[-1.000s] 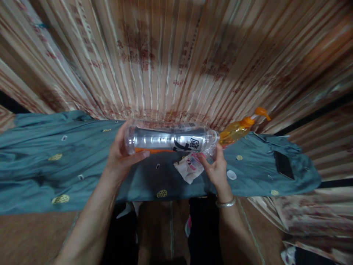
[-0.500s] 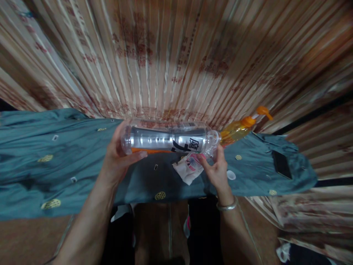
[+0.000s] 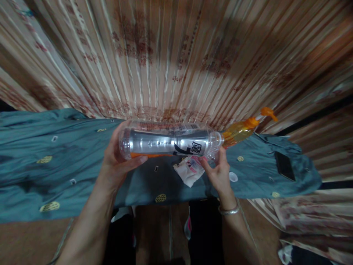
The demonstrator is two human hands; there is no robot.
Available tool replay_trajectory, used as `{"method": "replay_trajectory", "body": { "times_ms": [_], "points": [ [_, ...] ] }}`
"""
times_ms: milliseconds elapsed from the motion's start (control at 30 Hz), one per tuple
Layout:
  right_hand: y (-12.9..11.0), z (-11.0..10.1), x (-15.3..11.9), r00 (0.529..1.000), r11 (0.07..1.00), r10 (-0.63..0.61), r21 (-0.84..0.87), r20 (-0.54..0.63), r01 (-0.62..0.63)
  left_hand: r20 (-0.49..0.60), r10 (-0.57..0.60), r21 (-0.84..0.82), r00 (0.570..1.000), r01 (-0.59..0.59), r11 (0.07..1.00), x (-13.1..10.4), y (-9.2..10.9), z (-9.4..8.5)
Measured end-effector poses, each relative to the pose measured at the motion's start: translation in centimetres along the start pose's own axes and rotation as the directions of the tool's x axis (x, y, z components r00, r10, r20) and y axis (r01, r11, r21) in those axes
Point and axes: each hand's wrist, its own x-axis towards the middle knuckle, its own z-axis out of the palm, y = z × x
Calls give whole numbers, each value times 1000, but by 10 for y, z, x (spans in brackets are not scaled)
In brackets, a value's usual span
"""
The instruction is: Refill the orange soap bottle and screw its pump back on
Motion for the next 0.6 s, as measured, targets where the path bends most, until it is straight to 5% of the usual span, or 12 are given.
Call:
{"method": "replay_trajectory", "body": {
  "times_ms": [600],
  "points": [
    [2, -2, -1, 1000, 1000, -20, -24, -3, 20, -2, -49, -30, 999, 49, 998, 0, 10, 5]
  ]
}}
